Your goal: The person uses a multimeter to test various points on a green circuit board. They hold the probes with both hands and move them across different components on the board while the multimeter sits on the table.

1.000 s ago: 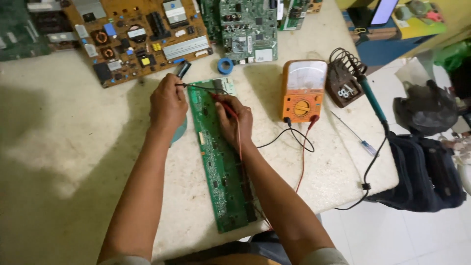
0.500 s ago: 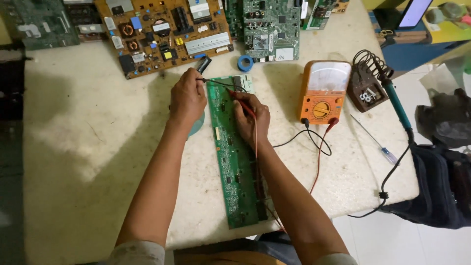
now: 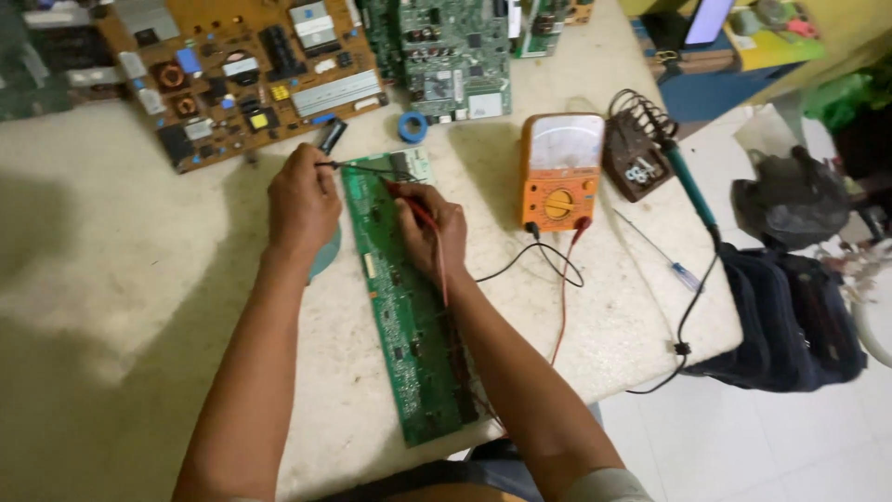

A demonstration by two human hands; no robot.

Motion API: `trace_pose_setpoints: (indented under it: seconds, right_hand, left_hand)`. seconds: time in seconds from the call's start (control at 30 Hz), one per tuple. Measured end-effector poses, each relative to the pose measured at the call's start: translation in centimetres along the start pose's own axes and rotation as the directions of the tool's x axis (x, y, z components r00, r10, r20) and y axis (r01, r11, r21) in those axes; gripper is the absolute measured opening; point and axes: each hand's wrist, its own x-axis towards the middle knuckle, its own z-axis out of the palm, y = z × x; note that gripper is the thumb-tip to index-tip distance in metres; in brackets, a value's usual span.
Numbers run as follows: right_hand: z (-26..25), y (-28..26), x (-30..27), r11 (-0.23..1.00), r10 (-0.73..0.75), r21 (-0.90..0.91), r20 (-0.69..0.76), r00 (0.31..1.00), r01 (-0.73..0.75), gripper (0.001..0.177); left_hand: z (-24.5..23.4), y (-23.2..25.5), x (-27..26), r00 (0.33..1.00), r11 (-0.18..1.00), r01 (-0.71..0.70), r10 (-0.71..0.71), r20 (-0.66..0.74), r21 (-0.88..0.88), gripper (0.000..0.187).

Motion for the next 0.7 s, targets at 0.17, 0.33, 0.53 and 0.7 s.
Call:
trace_pose_setpoints:
  seconds: [0.17,0.33,0.53,0.7]
  right_hand:
    - [-0.1,-0.1,-0.1,0.999,0.018,-0.038,-0.008,1.000,-0.019,0.016]
    - [0.2,0.4,-0.1,0.996,0.054,-0.073,0.002,0.999,-0.053,0.017]
    - [0.5,0.8,-0.2,0.991,0.081,-0.109,0.004,0.997,-0.080,0.019]
    - [0.2,0.7,-0.3,0.996,0.042,-0.074,0.009,0.999,-0.041,0.015]
  left_hand:
    - [0.0,-0.2,-0.2,1.000,0.999,-0.005,0.004,0.009,0.042,0.004]
    - [0.0,0.0,-0.4,1.000,0.999,0.015,-0.015,0.007,0.029,0.003]
    - [0.1,-0.2,-0.4,0.999,0.998,-0.023,0.025,-0.027,0.064,0.004]
    - [-0.2,-0.4,-0.7,0.999,0.998,-0.040,0.042,-0.027,0.058,0.005]
